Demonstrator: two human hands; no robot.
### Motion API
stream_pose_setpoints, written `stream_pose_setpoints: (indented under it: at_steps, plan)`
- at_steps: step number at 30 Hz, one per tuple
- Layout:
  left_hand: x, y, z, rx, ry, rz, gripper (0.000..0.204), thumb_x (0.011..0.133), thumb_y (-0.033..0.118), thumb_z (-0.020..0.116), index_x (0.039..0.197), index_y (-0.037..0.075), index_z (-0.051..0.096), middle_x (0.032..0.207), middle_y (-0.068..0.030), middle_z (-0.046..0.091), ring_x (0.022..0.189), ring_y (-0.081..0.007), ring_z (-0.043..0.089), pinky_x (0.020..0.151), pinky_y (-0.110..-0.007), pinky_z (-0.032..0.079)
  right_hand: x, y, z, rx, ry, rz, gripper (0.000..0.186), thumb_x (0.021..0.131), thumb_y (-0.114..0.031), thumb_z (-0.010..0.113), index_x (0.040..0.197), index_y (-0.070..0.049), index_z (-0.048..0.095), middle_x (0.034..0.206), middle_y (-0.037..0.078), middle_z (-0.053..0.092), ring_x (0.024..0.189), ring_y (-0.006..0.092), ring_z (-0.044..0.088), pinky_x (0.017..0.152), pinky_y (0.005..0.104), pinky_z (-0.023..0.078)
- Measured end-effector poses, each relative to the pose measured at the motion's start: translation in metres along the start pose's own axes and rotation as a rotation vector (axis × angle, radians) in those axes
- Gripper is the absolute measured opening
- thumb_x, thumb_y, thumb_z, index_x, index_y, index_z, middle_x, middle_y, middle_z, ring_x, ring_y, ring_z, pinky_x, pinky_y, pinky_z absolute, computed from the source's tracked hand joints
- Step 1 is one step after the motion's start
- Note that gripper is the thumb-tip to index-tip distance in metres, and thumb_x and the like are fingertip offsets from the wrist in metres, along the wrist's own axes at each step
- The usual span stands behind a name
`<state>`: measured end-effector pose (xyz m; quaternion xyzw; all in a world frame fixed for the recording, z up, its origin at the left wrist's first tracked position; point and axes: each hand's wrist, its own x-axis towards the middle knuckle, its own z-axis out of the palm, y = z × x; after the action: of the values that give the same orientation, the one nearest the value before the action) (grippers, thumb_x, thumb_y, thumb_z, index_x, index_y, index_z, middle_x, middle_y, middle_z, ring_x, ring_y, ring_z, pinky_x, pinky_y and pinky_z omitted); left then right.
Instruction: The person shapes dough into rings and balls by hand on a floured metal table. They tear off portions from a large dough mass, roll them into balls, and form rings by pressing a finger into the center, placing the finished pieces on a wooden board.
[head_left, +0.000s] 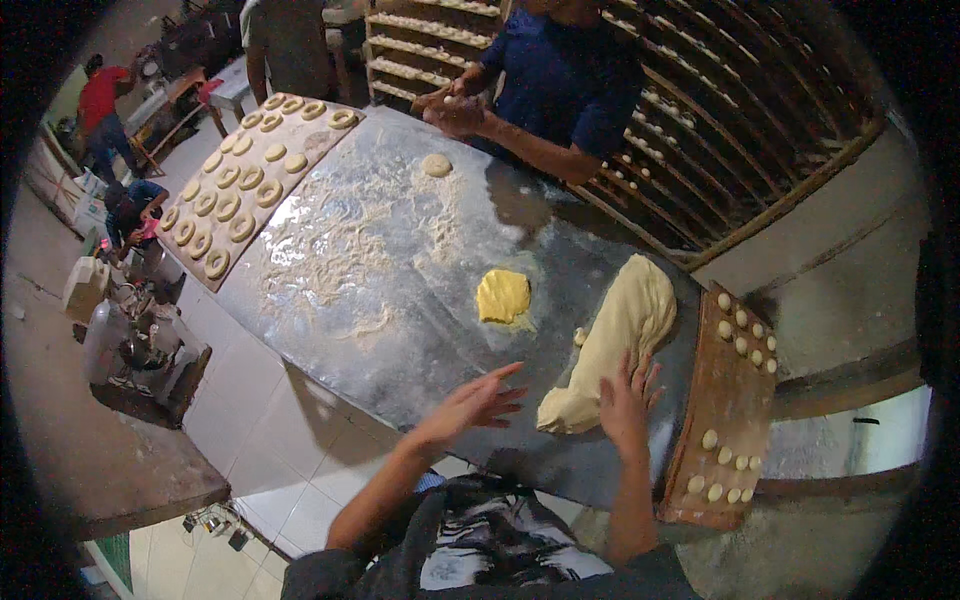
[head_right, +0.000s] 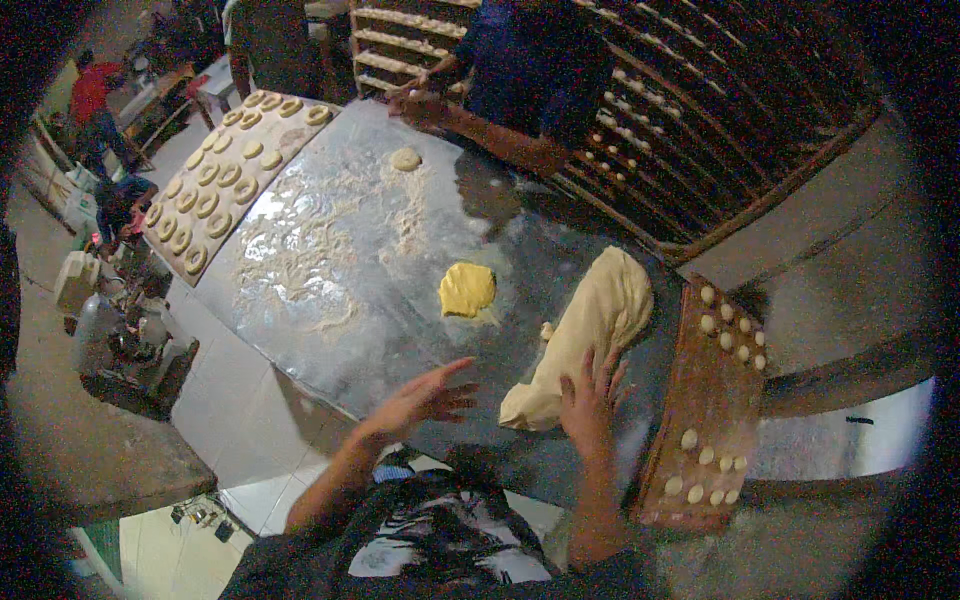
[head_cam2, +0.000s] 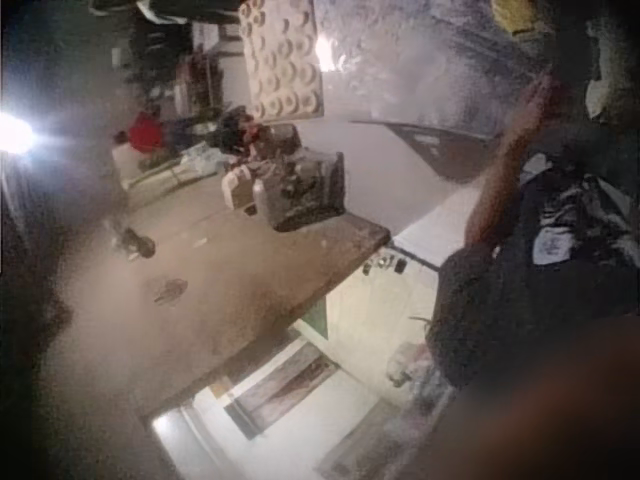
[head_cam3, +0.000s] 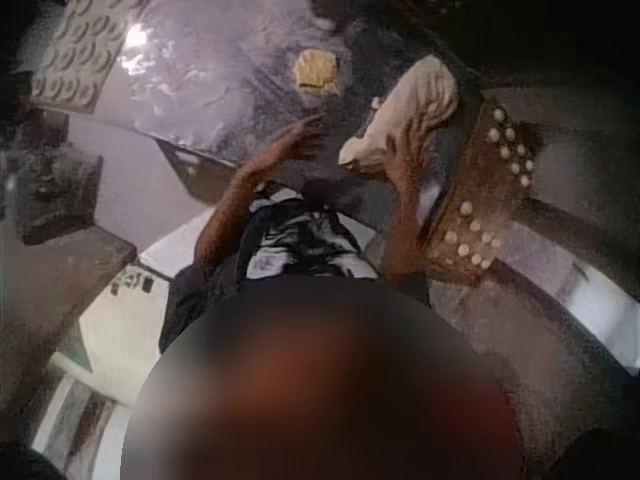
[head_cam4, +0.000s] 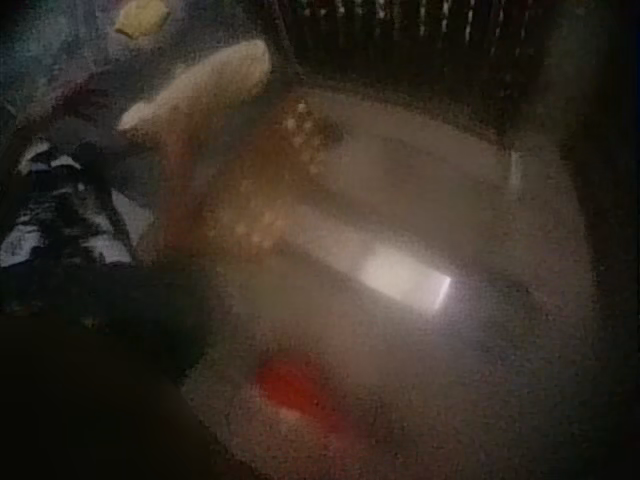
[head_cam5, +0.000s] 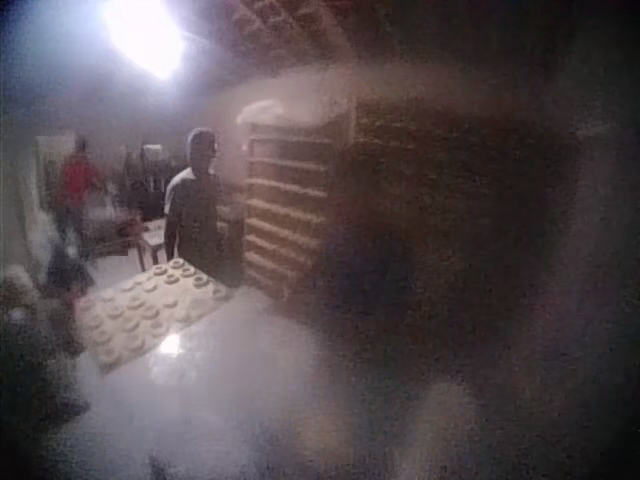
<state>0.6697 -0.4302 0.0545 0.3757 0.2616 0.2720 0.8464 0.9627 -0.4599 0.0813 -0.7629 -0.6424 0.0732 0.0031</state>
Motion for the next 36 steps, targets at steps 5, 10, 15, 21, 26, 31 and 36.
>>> stream_pose_setpoints:
  at_steps: [5, 10, 15, 21, 26, 31, 36]
  plan:
    - [0.071, -0.047, 0.062, -0.554, -0.028, -0.032, 0.08, 0.101, 0.068, 0.034, 0.16, 0.014, 0.027, 0.159, -0.0145, 0.037, 0.147, -0.0306, 0.034, 0.114, -0.051, 0.035, 0.003, -0.061, 0.016, 0.525, 0.163, -0.304, 0.05, 0.106, -0.034, 0.041, 0.148, -0.008, 0.05, 0.155, 0.033, 0.033, 0.149, 0.0462, 0.024, 0.122, 0.0529, 0.015]
    - [-0.007, 0.007, -0.018, -0.393, -0.019, 0.105, 0.065, 0.1, 0.046, 0.054, 0.153, 0.011, 0.039, 0.145, -0.0118, 0.052, 0.126, -0.0244, 0.054, 0.103, -0.046, 0.045, 0.055, -0.02, 0.028, 0.068, 0.438, -0.056, 0.041, 0.104, -0.02, 0.049, 0.142, -0.005, 0.056, 0.149, 0.028, 0.046, 0.142, 0.0456, 0.04, 0.116, 0.0464, 0.034]
    - [-0.019, 0.024, -0.091, 0.033, 0.393, 0.234, 0.042, 0.096, 0.008, 0.062, 0.138, 0.005, 0.055, 0.133, -0.0117, 0.06, 0.126, -0.0216, 0.056, 0.105, -0.038, 0.047, 0.14, -0.114, 0.056, 0.447, 0.181, -0.401, 0.045, 0.103, -0.027, 0.052, 0.137, 0.002, 0.055, 0.146, 0.026, 0.05, 0.139, 0.0463, 0.042, 0.117, 0.0504, 0.034]
    - [-0.026, 0.033, -0.096, -0.156, 0.411, 0.246, 0.044, 0.1, 0.011, 0.056, 0.143, 0.002, 0.052, 0.141, -0.0138, 0.057, 0.133, -0.0257, 0.052, 0.112, -0.039, 0.042, 0.125, -0.15, 0.108, 0.183, 0.179, -0.327, 0.059, 0.106, -0.032, 0.045, 0.152, 0.004, 0.035, 0.153, 0.027, 0.041, 0.145, 0.0446, 0.035, 0.119, 0.0482, 0.031]
    - [0.029, 0.02, -0.074, -0.365, 0.341, 0.349, 0.056, 0.107, 0.037, 0.041, 0.148, 0.0, 0.044, 0.15, -0.0169, 0.05, 0.14, -0.0332, 0.045, 0.117, -0.047, 0.035, 0.006, -0.157, 0.033, 0.617, 0.047, -0.27, 0.066, 0.107, -0.039, 0.039, 0.155, 0.005, 0.028, 0.158, 0.026, 0.034, 0.149, 0.0422, 0.028, 0.122, 0.0465, 0.024]
    - [0.079, 0.067, 0.01, -0.38, -0.076, 0.522, 0.068, 0.109, 0.05, 0.024, 0.16, 0.006, 0.022, 0.165, -0.0144, 0.026, 0.152, -0.03, 0.026, 0.124, -0.045, 0.017, 0.005, -0.199, -0.006, 0.775, 0.338, -0.48, 0.081, 0.106, -0.057, 0.025, 0.16, 0.002, 0.013, 0.168, 0.019, 0.011, 0.156, 0.0337, 0.01, 0.125, 0.0411, 0.011]
    - [0.078, 0.013, 0.066, -0.174, 0.002, 0.41, 0.066, 0.11, 0.046, 0.025, 0.163, 0.011, 0.006, 0.17, -0.0079, 0.005, 0.155, -0.0253, 0.009, 0.125, -0.041, 0.008, 0.047, -0.148, -0.048, 1.129, 0.365, -0.218, 0.084, 0.104, -0.062, 0.017, 0.161, -0.001, 0.007, 0.169, 0.017, 0.001, 0.156, 0.0309, -0.002, 0.125, 0.0435, -0.001]
